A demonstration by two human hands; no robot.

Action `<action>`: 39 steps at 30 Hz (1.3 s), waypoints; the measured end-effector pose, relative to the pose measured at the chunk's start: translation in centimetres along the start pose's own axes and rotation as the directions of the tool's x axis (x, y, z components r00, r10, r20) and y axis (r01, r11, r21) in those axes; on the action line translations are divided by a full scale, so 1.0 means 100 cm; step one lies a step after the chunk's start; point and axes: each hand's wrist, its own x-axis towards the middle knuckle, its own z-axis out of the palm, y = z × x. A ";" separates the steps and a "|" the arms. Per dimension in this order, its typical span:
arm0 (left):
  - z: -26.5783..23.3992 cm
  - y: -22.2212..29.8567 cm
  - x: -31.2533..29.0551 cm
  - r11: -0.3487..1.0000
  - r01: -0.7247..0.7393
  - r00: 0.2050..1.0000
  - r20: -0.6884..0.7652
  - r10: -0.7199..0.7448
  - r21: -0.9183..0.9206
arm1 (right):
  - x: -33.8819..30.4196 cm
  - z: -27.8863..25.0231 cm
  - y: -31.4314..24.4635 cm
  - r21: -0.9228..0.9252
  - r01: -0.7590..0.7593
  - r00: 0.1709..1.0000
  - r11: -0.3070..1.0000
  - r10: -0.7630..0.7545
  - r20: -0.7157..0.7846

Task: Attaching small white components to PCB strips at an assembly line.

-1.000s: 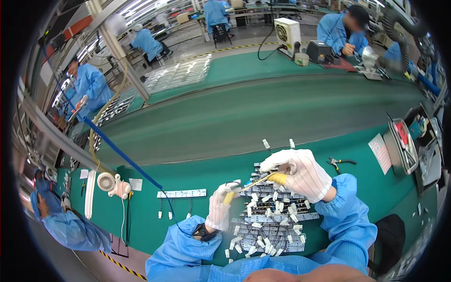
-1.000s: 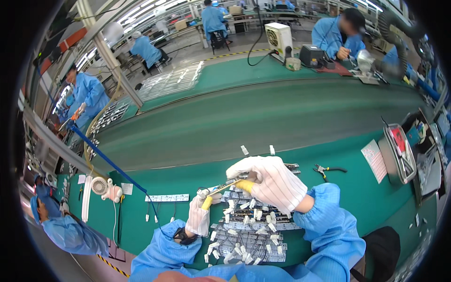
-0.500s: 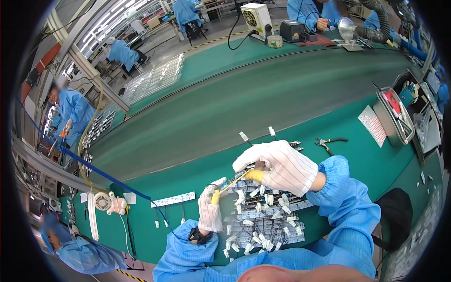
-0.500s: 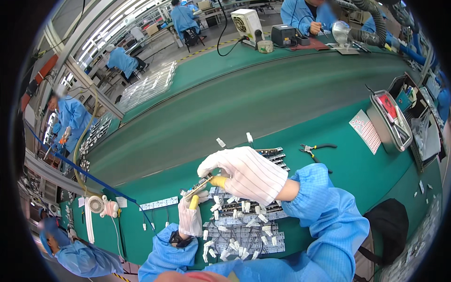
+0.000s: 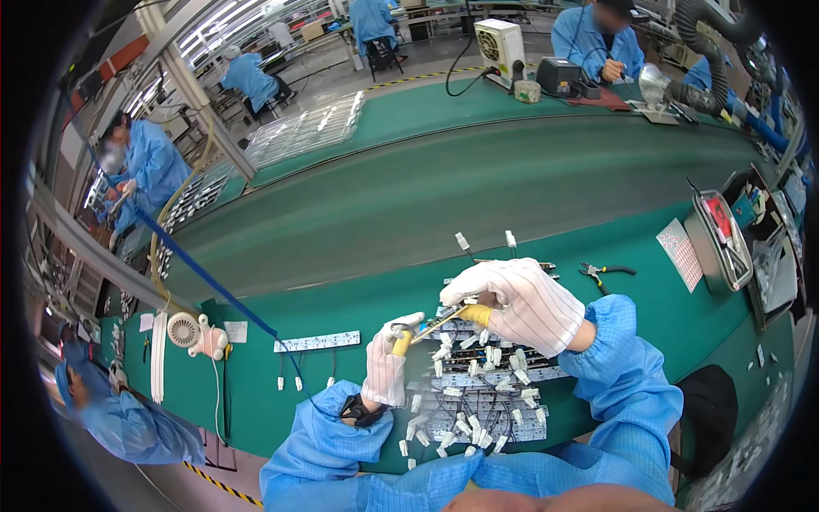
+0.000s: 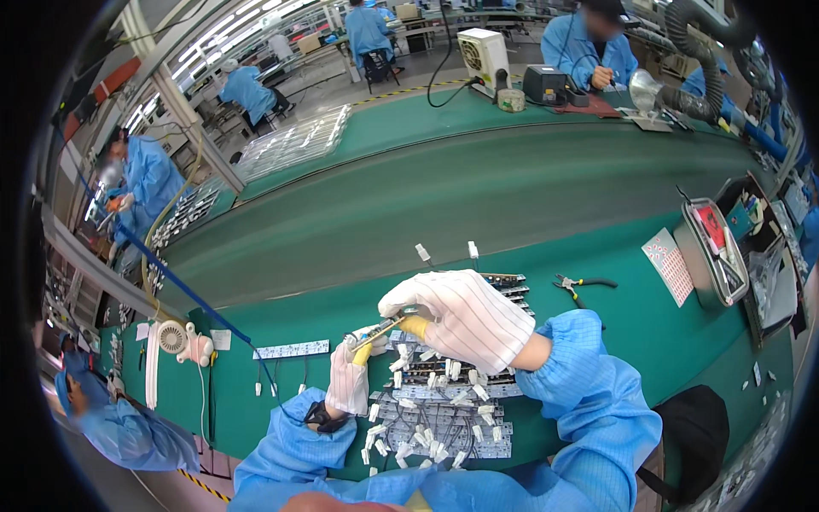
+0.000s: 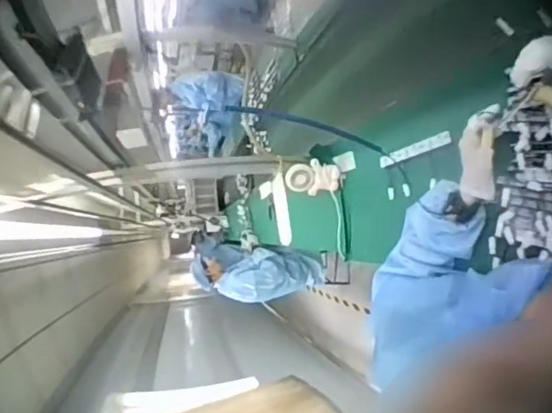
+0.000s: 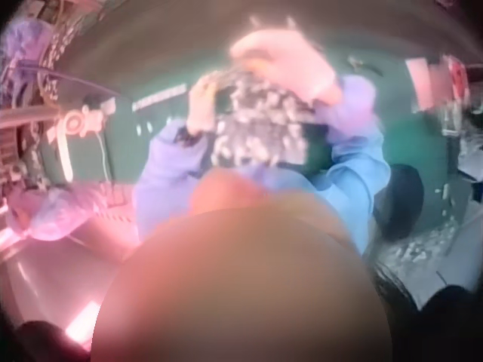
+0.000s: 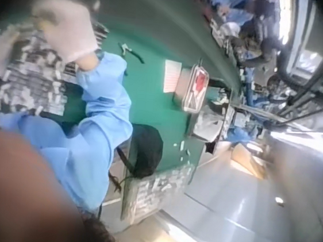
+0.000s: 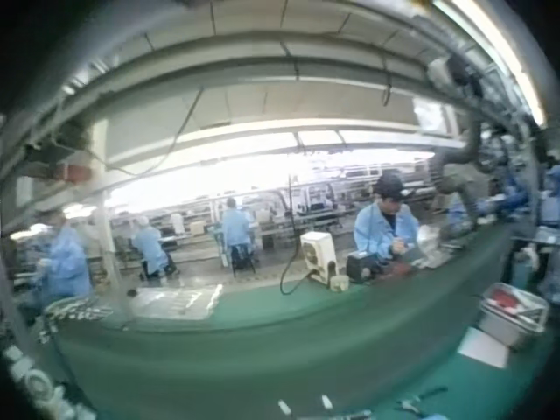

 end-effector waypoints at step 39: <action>0.003 0.002 -0.001 0.982 -0.190 0.981 -0.046 0.191 0.016 | -0.007 0.023 -0.027 -0.319 -0.183 0.975 0.930 0.214 0.063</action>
